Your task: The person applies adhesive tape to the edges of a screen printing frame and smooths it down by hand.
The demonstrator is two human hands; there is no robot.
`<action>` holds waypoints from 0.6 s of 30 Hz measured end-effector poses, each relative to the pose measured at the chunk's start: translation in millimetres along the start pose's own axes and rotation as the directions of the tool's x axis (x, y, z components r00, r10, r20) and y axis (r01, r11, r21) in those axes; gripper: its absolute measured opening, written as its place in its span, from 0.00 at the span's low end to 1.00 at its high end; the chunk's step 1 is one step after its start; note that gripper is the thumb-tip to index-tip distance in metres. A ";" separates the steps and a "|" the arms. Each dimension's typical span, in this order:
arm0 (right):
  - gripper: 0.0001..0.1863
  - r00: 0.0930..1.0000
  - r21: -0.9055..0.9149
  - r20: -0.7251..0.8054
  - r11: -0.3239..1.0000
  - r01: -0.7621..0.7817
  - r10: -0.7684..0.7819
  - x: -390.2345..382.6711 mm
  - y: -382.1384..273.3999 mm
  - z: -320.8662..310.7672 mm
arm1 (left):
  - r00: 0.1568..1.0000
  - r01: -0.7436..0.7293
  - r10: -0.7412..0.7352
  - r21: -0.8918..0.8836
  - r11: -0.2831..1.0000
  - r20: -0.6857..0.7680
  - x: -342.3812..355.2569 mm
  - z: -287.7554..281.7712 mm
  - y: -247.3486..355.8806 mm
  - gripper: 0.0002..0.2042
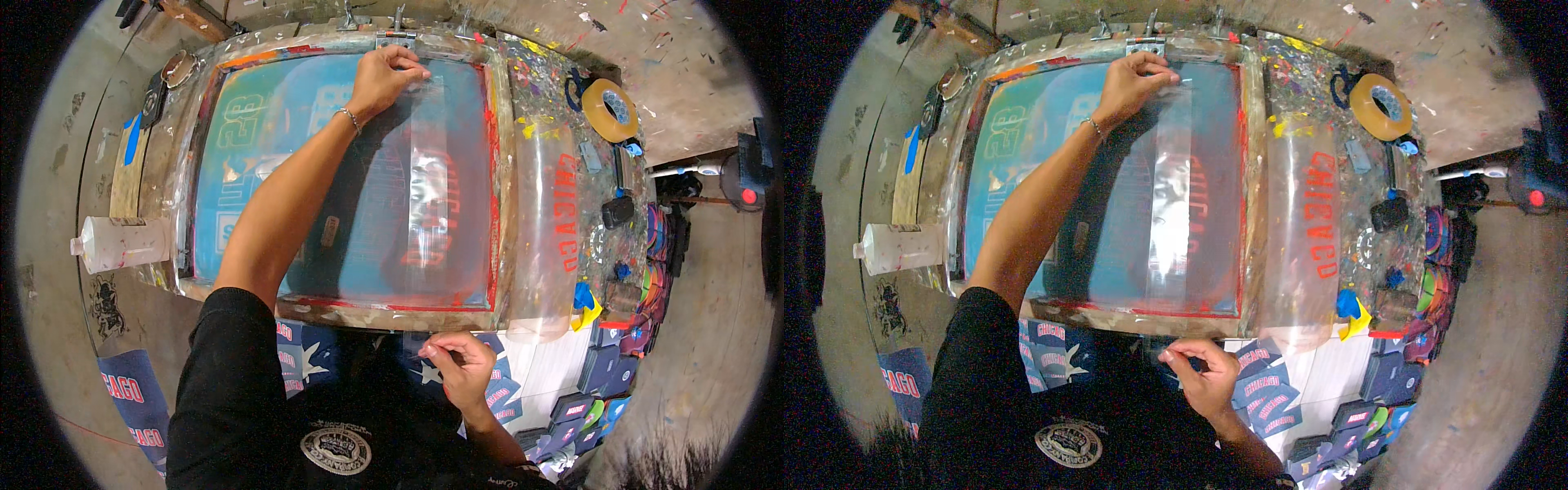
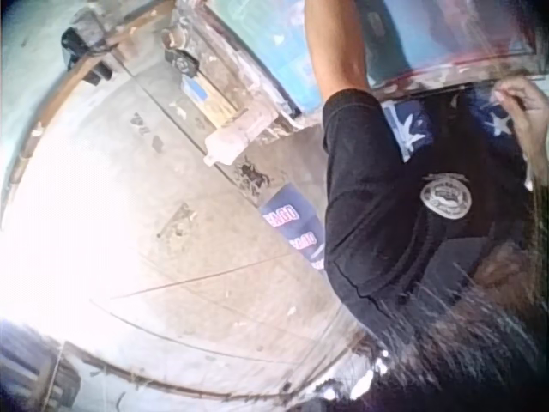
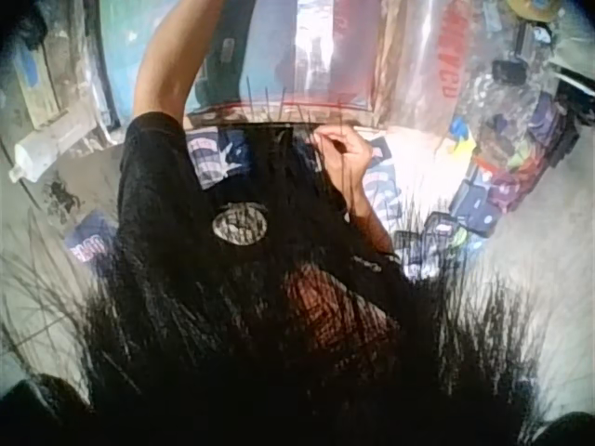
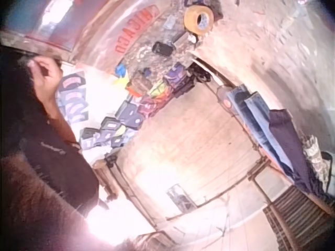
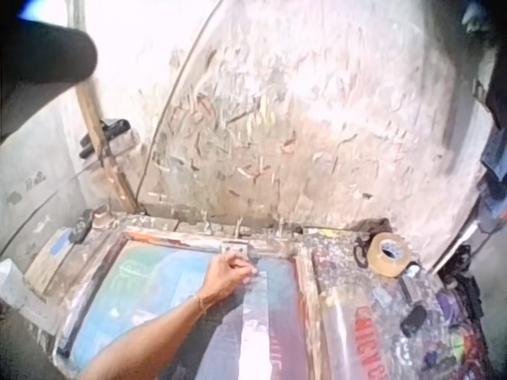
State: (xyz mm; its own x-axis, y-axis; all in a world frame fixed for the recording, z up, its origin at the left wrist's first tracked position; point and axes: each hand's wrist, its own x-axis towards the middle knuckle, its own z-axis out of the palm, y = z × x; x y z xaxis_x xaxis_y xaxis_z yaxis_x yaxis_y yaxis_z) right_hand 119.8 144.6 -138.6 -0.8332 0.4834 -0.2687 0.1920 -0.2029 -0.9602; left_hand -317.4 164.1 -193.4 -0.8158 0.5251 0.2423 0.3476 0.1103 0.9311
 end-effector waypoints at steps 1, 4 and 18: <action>0.05 1.000 0.000 0.000 1.000 -0.003 0.003 0.4 -0.4 0.8 | 0.999 -0.034 0.034 0.001 0.999 -0.002 1.1 0.0 -2.1 0.11; 0.04 1.000 -0.042 0.002 0.999 -0.006 0.006 1.0 -2.7 2.2 | 1.000 -0.013 0.014 -0.021 1.000 0.021 2.1 0.5 -6.3 0.11; 0.04 0.999 -0.005 0.031 1.000 -0.028 0.029 4.8 -8.1 8.0 | 0.997 -0.058 0.061 0.060 0.997 -0.037 1.9 6.5 -15.7 0.13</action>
State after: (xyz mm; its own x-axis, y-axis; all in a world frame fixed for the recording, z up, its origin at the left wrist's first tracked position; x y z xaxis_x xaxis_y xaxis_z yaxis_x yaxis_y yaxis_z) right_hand 110.1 141.7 -131.5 -0.8429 0.4509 -0.2935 0.2182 -0.2122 -0.9526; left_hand -321.4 168.8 -209.3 -0.8097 0.4994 0.3082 0.4215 0.1295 0.8975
